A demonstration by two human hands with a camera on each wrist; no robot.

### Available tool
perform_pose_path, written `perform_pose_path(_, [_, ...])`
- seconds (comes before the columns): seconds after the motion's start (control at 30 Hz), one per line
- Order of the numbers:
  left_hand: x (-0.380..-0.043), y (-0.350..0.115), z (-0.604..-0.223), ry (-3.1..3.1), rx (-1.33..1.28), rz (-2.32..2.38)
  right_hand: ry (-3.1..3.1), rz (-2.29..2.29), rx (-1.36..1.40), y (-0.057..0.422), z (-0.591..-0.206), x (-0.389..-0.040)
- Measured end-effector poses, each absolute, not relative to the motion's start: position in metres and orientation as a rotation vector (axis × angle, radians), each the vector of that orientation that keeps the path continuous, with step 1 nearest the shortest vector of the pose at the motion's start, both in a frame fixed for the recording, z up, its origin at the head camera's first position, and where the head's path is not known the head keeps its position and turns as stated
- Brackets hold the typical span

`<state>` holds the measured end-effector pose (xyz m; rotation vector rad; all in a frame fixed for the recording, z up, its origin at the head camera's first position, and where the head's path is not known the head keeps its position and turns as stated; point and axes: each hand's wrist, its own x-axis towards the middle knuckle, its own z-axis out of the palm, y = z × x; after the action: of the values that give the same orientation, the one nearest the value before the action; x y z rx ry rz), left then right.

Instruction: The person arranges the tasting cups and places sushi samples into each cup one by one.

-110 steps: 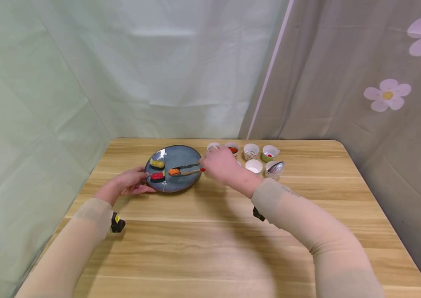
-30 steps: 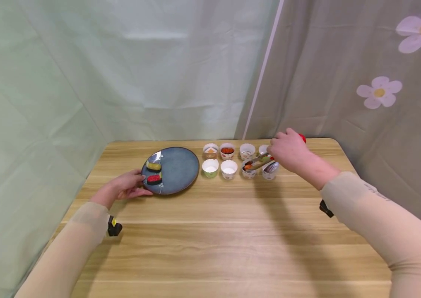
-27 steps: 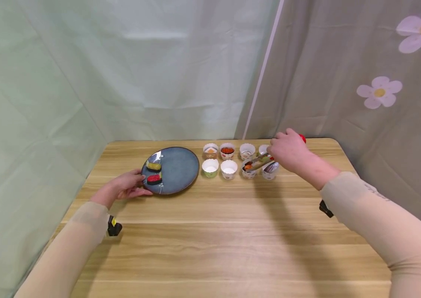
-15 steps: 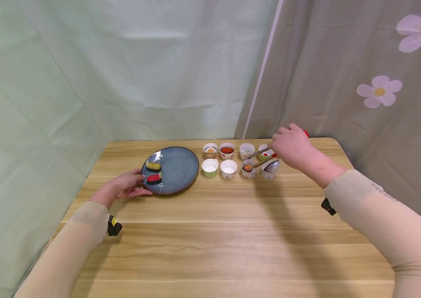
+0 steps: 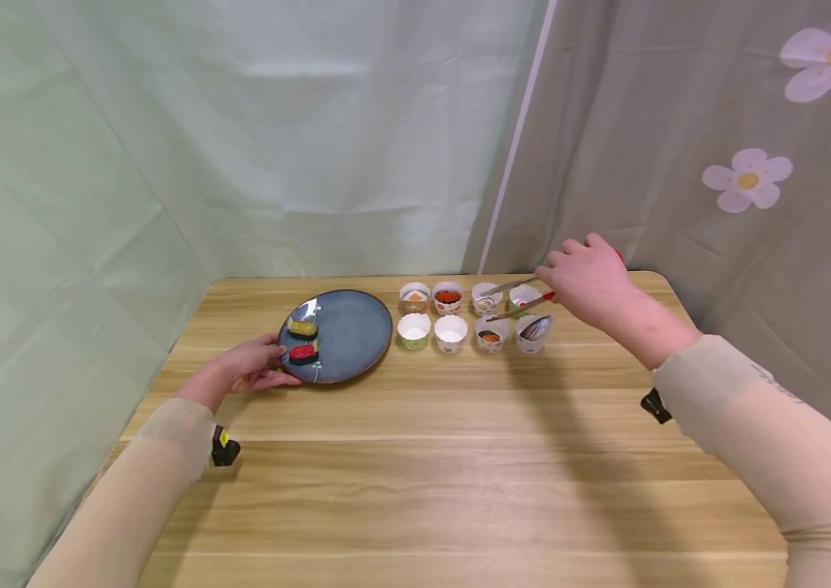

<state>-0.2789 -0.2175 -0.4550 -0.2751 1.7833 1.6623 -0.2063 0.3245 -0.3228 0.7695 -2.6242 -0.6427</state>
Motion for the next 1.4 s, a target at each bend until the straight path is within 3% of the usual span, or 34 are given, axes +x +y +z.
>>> perform_pose_path(0.67, [-0.279, -0.22, -0.455, 1.792, -0.248, 1.653, -2.626, -0.527, 0.801, 0.302, -0.323, -0.214])
perform_pose_path(1.4, [-0.28, -0.219, -0.458, 1.817, -0.259, 1.649, -2.554, -0.445, 0.972, 0.21, -0.342, -0.239])
